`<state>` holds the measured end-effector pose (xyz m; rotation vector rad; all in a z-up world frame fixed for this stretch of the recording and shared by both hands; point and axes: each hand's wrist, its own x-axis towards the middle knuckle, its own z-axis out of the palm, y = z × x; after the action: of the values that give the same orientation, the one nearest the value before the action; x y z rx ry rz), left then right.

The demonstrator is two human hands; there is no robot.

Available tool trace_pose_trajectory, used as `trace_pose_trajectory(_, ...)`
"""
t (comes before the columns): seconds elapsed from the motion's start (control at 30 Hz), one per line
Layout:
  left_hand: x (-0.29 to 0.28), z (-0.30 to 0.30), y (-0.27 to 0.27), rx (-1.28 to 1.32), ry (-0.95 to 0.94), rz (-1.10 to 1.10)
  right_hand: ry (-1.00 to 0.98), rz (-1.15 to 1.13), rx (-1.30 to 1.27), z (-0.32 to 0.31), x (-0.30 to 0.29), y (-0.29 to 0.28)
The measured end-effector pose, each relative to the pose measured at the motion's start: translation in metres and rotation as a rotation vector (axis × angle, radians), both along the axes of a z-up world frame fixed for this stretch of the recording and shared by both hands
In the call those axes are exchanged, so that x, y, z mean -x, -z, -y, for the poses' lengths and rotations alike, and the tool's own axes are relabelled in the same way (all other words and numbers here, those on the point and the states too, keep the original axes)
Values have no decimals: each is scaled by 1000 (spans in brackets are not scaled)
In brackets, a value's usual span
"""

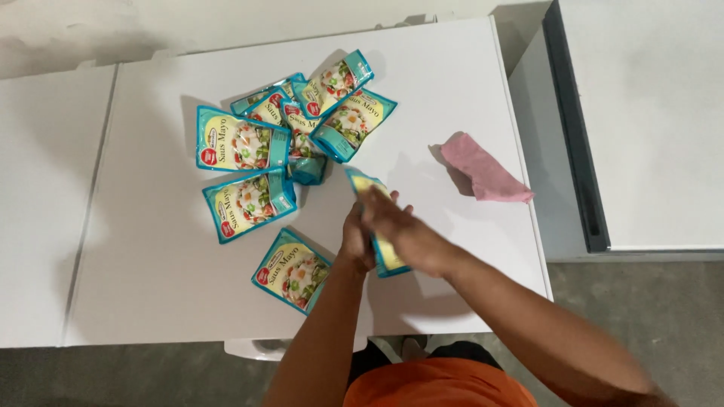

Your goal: The person is wiping down pouches of condiments with a cloth and placing them onto a grocery store shelf.

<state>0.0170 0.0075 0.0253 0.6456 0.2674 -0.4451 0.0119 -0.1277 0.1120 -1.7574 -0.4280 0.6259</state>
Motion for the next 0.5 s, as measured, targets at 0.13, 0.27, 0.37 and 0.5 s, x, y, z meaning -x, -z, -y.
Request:
trace_pose_trajectory(0.13, 11, 10, -24, 483, 149, 193, -251, 472, 404, -12, 14, -34)
trace_pose_trajectory(0.27, 12, 1, 10, 483, 172, 335, -150, 650, 578, -4, -20, -37)
trace_pose_trajectory(0.37, 23, -1, 22, 252, 41, 201, 17, 586, 687, 11, -37, 8)
trace_pose_trajectory(0.5, 20, 23, 60, 367, -30, 324, -41, 478, 532, 0, -5, -7)
